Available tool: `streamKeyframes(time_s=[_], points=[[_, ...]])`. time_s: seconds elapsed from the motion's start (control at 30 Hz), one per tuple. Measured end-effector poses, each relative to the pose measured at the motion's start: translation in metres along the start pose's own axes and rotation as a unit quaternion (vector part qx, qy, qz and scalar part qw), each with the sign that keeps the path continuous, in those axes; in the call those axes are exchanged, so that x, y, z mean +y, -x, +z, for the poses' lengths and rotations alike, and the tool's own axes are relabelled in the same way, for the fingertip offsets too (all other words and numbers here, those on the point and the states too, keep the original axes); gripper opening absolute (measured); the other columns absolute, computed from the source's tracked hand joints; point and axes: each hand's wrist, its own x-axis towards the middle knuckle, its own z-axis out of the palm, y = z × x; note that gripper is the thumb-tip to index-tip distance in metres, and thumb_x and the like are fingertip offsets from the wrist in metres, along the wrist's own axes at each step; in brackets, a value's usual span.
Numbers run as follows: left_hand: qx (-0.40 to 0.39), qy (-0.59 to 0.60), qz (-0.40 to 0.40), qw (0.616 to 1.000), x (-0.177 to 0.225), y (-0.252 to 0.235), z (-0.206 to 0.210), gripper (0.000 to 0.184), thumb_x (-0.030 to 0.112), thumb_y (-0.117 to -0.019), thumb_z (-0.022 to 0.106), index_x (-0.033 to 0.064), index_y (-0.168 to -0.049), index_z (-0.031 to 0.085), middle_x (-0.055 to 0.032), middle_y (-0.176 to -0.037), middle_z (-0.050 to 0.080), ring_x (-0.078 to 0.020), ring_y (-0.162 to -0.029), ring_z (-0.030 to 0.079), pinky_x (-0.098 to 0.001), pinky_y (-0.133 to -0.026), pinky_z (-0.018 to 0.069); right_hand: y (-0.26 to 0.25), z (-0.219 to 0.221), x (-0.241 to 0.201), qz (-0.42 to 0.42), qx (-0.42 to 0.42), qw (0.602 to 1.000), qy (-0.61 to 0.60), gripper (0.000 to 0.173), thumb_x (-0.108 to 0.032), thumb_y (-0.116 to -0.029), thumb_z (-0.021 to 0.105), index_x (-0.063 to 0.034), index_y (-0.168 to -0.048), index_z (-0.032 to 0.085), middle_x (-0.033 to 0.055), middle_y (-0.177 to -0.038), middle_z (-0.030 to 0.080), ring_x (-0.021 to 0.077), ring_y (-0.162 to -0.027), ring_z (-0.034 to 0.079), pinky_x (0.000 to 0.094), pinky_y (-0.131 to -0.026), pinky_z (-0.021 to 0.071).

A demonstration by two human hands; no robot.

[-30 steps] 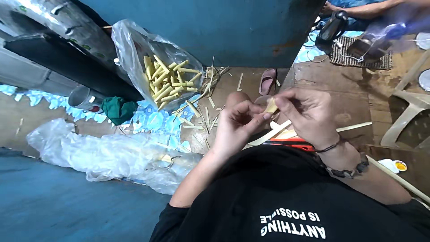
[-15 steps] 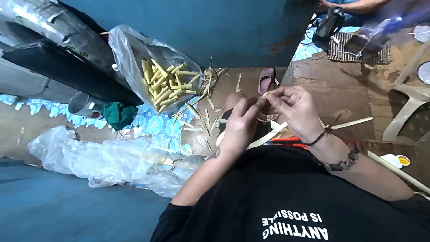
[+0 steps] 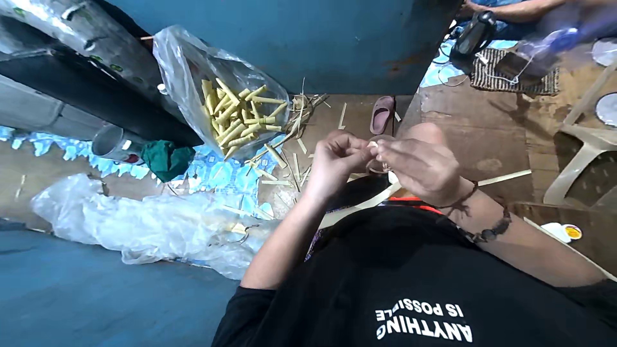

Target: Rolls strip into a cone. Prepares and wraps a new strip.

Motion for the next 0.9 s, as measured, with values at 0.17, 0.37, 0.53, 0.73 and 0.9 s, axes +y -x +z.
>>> streamKeyframes(time_s=[0.17, 0.37, 0.53, 0.73, 0.9], points=[[-0.069, 0.031, 0.057, 0.996, 0.016, 0.021, 0.002, 0.036, -0.003, -0.0942, 0.06, -0.0006, -0.13, 0.063, -0.0052, -0.107, 0.074, -0.0075, -0.084, 0.07, -0.0241, -0.075, 0.0602, 0.002, -0.001, 0.005, 0.0, 0.008, 1.0, -0.03, 0.019, -0.004, -0.0979, 0.064, 0.0017, -0.113, 0.074, 0.0221, -0.118, 0.07, 0.0284, -0.116, 0.068, 0.0348, -0.102, 0.0544], [0.015, -0.097, 0.18, 0.979, 0.007, 0.014, 0.005, 0.009, 0.001, -0.0915, 0.073, -0.0012, -0.1, 0.07, -0.0051, -0.088, 0.07, -0.0081, -0.067, 0.067, -0.0236, -0.062, 0.0605, -0.013, -0.002, -0.003, 0.13, 0.091, 0.987, -0.03, 0.02, -0.009, -0.0974, 0.069, 0.0066, -0.108, 0.074, 0.0159, -0.099, 0.074, 0.0167, -0.092, 0.073, 0.0273, -0.083, 0.0605], [0.004, 0.083, 0.1, 0.992, 0.014, 0.024, 0.012, 0.019, 0.005, -0.1019, 0.058, 0.004, -0.116, 0.071, -0.0004, -0.093, 0.073, -0.0046, -0.074, 0.068, -0.0227, -0.068, 0.0595, 0.002, 0.002, -0.009, -0.041, 0.091, 0.995, -0.019, 0.02, -0.003, -0.0948, 0.069, 0.0011, -0.114, 0.071, 0.0188, -0.117, 0.068, 0.0262, -0.117, 0.067, 0.0363, -0.102, 0.0558], [-0.145, 0.192, -0.046, 0.969, 0.004, 0.017, 0.004, 0.011, 0.03, -0.0983, 0.067, 0.02, -0.098, 0.072, 0.0076, -0.078, 0.066, 0.0029, -0.061, 0.056, -0.0133, -0.054, 0.0465, -0.004, 0.0, -0.015, 0.015, 0.113, 0.987, -0.112, 0.011, -0.008, -0.0925, 0.072, -0.0026, -0.103, 0.072, 0.0145, -0.117, 0.067, 0.0217, -0.118, 0.064, 0.0351, -0.102, 0.0554], [-0.084, 0.018, 0.146, 0.986, 0.006, 0.016, 0.008, 0.022, -0.005, -0.0831, 0.077, 0.0024, -0.101, 0.066, -0.0013, -0.091, 0.071, -0.0063, -0.08, 0.068, -0.0244, -0.076, 0.0591, -0.016, -0.013, -0.02, 0.196, 0.114, 0.946, -0.232, 0.024, -0.013, -0.0889, 0.079, -0.002, -0.105, 0.065, 0.0014, -0.102, 0.066, 0.0058, -0.094, 0.064, 0.0224, -0.082, 0.0573]])
